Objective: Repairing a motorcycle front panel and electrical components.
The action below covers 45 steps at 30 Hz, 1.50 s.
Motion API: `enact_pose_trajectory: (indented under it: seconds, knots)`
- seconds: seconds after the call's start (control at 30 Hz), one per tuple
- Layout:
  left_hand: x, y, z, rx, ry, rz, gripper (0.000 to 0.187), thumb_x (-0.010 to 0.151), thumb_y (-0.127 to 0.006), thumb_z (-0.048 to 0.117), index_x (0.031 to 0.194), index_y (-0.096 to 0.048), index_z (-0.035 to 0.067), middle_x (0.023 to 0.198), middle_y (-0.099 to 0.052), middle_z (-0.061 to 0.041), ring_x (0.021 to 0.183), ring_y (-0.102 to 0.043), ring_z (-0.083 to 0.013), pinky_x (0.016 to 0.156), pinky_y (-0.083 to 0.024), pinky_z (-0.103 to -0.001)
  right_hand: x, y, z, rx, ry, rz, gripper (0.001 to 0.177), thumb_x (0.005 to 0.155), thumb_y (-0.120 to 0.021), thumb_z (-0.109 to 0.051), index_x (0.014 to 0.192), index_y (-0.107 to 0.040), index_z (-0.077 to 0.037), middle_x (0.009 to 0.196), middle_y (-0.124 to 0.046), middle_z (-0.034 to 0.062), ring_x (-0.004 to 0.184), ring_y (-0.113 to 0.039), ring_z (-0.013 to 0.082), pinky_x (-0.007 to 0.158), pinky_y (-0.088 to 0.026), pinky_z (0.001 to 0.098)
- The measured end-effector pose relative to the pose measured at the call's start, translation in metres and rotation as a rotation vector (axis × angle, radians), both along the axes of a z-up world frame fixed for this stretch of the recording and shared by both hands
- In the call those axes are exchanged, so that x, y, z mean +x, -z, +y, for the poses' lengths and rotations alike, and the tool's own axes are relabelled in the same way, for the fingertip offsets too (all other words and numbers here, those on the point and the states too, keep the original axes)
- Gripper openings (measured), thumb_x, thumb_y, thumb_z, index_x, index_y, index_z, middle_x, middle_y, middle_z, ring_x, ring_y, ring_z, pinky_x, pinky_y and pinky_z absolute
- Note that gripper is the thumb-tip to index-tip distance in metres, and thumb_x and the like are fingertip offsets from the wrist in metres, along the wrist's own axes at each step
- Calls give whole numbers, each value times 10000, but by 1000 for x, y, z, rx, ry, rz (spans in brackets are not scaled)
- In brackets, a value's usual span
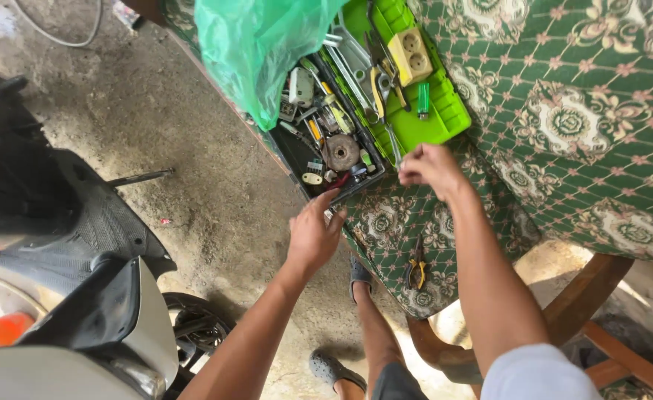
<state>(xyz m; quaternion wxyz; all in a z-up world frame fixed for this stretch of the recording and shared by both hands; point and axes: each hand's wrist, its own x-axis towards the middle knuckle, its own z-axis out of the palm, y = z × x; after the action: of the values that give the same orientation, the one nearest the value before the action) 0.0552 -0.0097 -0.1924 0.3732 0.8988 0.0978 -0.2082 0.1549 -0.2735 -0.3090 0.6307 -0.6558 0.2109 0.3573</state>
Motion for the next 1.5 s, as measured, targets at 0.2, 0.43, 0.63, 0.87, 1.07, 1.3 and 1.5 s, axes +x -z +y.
enact_pose_trajectory:
  seconds: [0.2,0.43,0.63,0.87,1.07,1.3,1.5]
  knots:
    - [-10,14,22,-702,-468,105,479,1004,-671,264,1420,-586,41,1220,-759,-97,1091,-709,-147,906,-538,-281,-57,-87,71,338,-21,-144,79,915,-723,3,965,-663,-1,902,-734,99,802,-740,172,749,-635,301]
    - [-38,-76,78,-796,-571,20,338,997,-691,198,1281,-704,15,970,-761,-66,844,-652,-109,717,-532,-286,-90,-179,160,483,-265,-204,124,933,-777,-44,986,-677,5,929,-723,83,854,-728,157,801,-620,295]
    - [-125,-144,148,-689,-592,-91,279,994,-710,230,1200,-761,50,916,-747,-51,784,-620,-108,692,-521,-311,-130,-277,239,237,-522,-265,167,978,-679,-169,1089,-661,-45,917,-753,38,795,-739,154,697,-612,292]
    - [-281,-196,237,18,-250,-392,235,901,-748,288,1095,-787,161,889,-694,-95,897,-675,-293,764,-531,-441,-243,-377,336,239,-725,-672,560,930,-724,-182,1435,-499,-92,1180,-664,50,959,-686,147,713,-622,316]
    - [-406,-229,310,66,-148,-531,217,825,-795,265,975,-760,112,911,-713,-100,929,-684,-339,800,-529,-478,-374,-435,424,-58,-1261,-805,291,953,-706,-183,1205,-700,-39,1028,-792,128,919,-737,214,811,-575,371]
    - [-512,-274,390,157,-435,-639,349,745,-864,193,1046,-705,111,1057,-695,-99,1060,-636,-338,882,-503,-471,-451,-403,500,-142,-1314,-920,219,1000,-633,-197,1108,-649,-6,988,-738,193,899,-707,347,811,-535,428]
    - [-513,-240,447,512,-594,-672,759,775,-870,229,1442,-522,128,1623,-284,-169,1533,-236,-389,1219,-249,-556,-443,-380,539,-476,-1191,-1126,276,1058,-614,-318,1130,-697,-64,965,-714,181,900,-688,397,775,-519,504]
